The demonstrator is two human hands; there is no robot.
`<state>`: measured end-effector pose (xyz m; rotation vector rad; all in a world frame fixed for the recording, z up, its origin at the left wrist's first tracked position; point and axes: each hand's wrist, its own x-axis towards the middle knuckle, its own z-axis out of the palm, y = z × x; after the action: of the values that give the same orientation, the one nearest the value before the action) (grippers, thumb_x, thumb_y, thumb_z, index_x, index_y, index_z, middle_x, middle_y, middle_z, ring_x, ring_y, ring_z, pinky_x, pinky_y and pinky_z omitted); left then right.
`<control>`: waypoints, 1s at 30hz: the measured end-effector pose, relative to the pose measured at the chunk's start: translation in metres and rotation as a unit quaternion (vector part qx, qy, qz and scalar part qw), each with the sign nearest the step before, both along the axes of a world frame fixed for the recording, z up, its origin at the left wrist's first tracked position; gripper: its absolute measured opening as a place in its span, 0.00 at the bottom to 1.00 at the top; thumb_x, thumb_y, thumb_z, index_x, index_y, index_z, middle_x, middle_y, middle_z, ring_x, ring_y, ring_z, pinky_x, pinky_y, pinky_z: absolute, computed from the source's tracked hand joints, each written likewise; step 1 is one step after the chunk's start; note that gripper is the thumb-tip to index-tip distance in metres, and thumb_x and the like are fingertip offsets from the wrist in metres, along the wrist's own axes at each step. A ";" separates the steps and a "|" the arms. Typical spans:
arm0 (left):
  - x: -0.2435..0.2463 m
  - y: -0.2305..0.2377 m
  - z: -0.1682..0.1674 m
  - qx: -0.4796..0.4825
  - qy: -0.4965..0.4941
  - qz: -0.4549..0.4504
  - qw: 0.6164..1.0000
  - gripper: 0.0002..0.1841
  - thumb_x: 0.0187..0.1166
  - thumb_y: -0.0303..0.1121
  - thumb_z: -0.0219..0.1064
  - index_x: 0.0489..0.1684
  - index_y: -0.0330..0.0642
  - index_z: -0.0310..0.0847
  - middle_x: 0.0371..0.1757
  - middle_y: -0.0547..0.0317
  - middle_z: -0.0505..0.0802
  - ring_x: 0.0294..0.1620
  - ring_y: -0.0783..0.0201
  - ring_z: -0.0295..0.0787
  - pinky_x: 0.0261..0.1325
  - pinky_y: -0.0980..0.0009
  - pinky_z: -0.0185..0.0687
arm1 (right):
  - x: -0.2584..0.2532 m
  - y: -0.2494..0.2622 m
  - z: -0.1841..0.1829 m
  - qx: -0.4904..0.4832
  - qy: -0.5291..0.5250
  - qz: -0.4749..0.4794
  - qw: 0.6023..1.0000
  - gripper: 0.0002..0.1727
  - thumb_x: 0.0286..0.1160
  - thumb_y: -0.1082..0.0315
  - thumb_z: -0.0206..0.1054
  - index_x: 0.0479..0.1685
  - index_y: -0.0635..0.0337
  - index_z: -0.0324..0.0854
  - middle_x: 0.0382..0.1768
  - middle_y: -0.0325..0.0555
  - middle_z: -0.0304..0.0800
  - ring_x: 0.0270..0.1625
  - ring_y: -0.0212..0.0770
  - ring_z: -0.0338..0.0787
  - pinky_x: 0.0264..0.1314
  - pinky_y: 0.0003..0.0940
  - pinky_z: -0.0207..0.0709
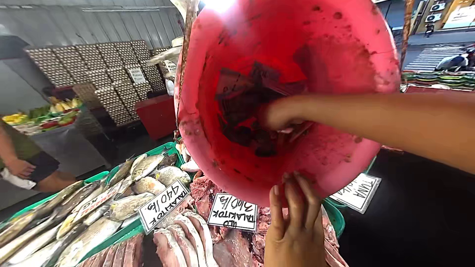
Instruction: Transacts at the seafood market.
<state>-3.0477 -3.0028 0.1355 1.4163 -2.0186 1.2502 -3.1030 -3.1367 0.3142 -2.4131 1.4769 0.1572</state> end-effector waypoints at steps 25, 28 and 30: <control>0.036 0.024 0.020 0.025 0.026 -0.261 0.965 0.16 0.89 0.30 0.51 0.37 0.61 0.84 0.61 0.59 0.91 0.73 0.60 0.78 0.85 0.60 0.47 | -0.003 0.022 -0.044 0.058 0.228 0.104 0.966 0.13 0.86 0.69 0.60 0.53 0.72 0.82 0.42 0.63 0.85 0.45 0.58 0.85 0.48 0.59 0.75; 0.045 0.014 0.020 0.013 0.014 -0.263 0.965 0.14 0.85 0.34 0.55 0.32 0.62 0.86 0.63 0.54 0.91 0.71 0.56 0.82 0.79 0.58 0.59 | -0.005 0.008 -0.013 -0.019 0.198 0.101 0.975 0.11 0.81 0.70 0.65 0.52 0.70 0.86 0.41 0.65 0.87 0.47 0.63 0.86 0.49 0.65 0.74; 0.045 0.013 0.021 -0.003 -0.001 -0.249 0.968 0.15 0.84 0.32 0.55 0.30 0.62 0.86 0.63 0.52 0.91 0.70 0.55 0.84 0.77 0.59 0.63 | -0.009 -0.006 0.006 -0.064 0.163 0.108 0.979 0.10 0.82 0.69 0.65 0.50 0.67 0.86 0.40 0.62 0.87 0.45 0.61 0.86 0.49 0.63 0.75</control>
<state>-3.0032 -2.9896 0.1565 0.8187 -2.1813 1.0299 -3.1123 -3.1425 0.3199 -2.7529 1.3821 0.5468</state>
